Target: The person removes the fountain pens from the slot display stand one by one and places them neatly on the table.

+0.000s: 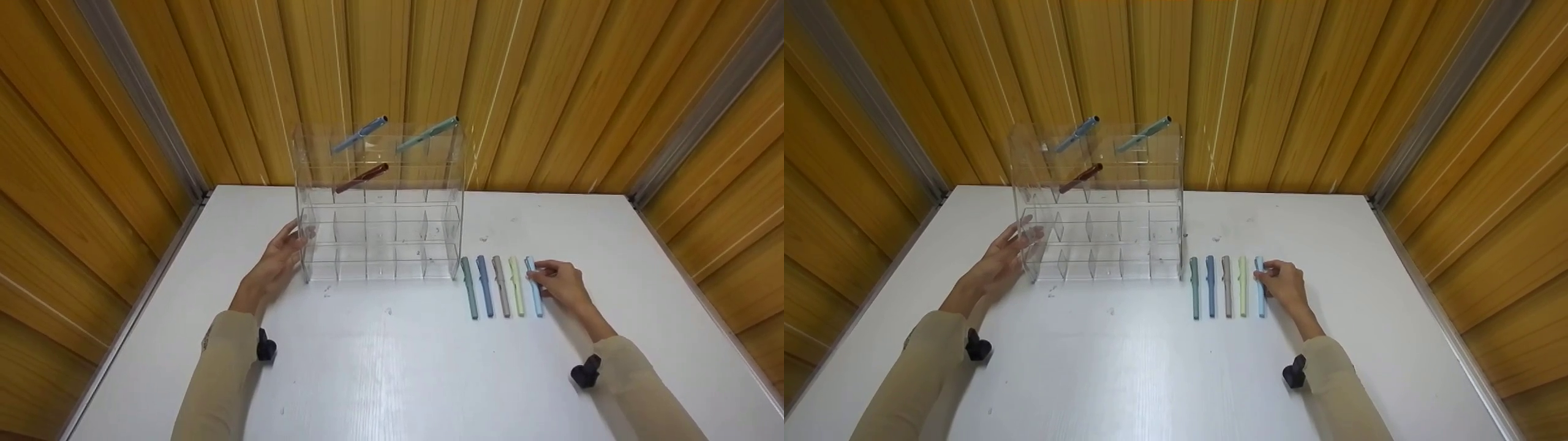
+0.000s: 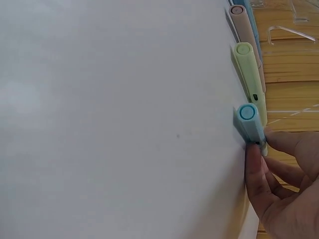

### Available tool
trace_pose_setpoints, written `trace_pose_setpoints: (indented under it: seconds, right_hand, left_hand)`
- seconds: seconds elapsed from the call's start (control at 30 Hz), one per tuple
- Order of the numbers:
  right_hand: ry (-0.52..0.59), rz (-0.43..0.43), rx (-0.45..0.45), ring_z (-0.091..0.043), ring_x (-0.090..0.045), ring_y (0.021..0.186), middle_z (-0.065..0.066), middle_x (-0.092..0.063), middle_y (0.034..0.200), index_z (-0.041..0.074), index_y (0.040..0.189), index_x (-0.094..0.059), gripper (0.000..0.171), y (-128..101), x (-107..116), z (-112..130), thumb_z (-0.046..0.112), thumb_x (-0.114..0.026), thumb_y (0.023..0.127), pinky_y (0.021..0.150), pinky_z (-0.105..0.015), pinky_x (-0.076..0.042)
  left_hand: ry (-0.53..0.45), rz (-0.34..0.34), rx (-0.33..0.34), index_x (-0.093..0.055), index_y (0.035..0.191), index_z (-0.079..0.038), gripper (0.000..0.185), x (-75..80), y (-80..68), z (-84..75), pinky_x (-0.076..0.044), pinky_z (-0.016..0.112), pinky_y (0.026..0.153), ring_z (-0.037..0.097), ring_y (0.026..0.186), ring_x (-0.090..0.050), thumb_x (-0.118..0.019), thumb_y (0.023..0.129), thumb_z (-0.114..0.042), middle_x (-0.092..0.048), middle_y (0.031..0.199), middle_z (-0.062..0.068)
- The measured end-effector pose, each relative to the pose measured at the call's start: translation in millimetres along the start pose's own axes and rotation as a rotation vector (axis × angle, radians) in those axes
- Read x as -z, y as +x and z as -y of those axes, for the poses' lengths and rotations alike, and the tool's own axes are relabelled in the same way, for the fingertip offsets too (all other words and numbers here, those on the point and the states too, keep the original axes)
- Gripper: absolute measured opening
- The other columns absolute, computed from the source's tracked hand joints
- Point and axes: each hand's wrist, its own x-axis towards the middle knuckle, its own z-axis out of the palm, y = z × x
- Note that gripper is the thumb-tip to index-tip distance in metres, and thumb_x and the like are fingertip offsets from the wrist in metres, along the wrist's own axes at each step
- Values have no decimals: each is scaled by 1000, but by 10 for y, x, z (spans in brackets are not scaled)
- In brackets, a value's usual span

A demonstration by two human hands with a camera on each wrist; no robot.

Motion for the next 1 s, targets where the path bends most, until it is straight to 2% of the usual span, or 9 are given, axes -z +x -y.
trace_pose_setpoints:
  seconds: [0.2,0.4,0.53,0.63,0.7,0.9,0.97,1.0]
  right_hand:
    - [-17,0,-12,-8,-65,79,-18,-68,104,-16,138,-56,50,-27,-12,5,18,-67,103,66,-19,-61]
    - [-14,-4,-5,-6,-67,79,-22,-68,108,-17,139,-54,52,-32,15,25,21,-63,106,68,-20,-62]
    - [28,25,-19,-6,-69,82,-26,-66,114,-17,142,-50,54,-59,52,42,23,-60,108,70,-21,-63]
    - [47,35,-30,-6,-70,85,-31,-62,123,-15,145,-48,56,-88,84,65,25,-58,108,71,-22,-63]
    - [48,24,-32,-9,-70,87,-34,-60,127,-14,146,-48,55,-104,97,83,26,-58,108,71,-22,-62]
    - [11,-34,30,-27,-72,101,-35,-60,130,-11,144,-53,50,-126,99,211,25,-57,109,73,-21,-62]
    - [17,-44,56,-28,-71,104,-34,-61,131,-10,143,-54,49,-134,93,297,25,-57,109,75,-21,-62]
    - [29,-47,66,-24,-71,103,-33,-60,131,-10,143,-54,49,-137,88,343,25,-57,109,76,-20,-62]
  left_hand:
    - [29,13,-22,-22,168,-20,68,-11,-23,-7,-20,52,131,36,156,-29,-57,109,-17,-30,166,10]
    - [89,4,27,-20,169,-24,73,-3,-32,-73,-13,54,133,31,160,-24,-61,108,-23,-24,172,8]
    - [163,9,45,-16,169,-22,75,0,-28,-138,-14,55,133,34,161,-21,-60,108,-26,-20,173,12]
    - [202,14,37,-15,169,-16,76,-12,-3,-195,-18,52,133,35,160,-23,-60,108,-25,-21,173,15]
    - [193,20,30,-16,168,-13,75,-27,15,-235,-18,50,133,34,161,-22,-60,108,-25,-21,172,15]
    - [185,-6,-29,-24,165,-7,69,-88,78,-369,-17,51,133,33,161,-22,-58,109,-30,-26,169,16]
    - [204,-19,-51,-24,164,-6,68,-105,97,-401,-17,52,133,34,160,-24,-57,110,-31,-28,169,19]
    - [206,-26,-53,-25,164,-7,68,-111,104,-410,-17,52,133,33,160,-25,-56,110,-31,-29,169,19]
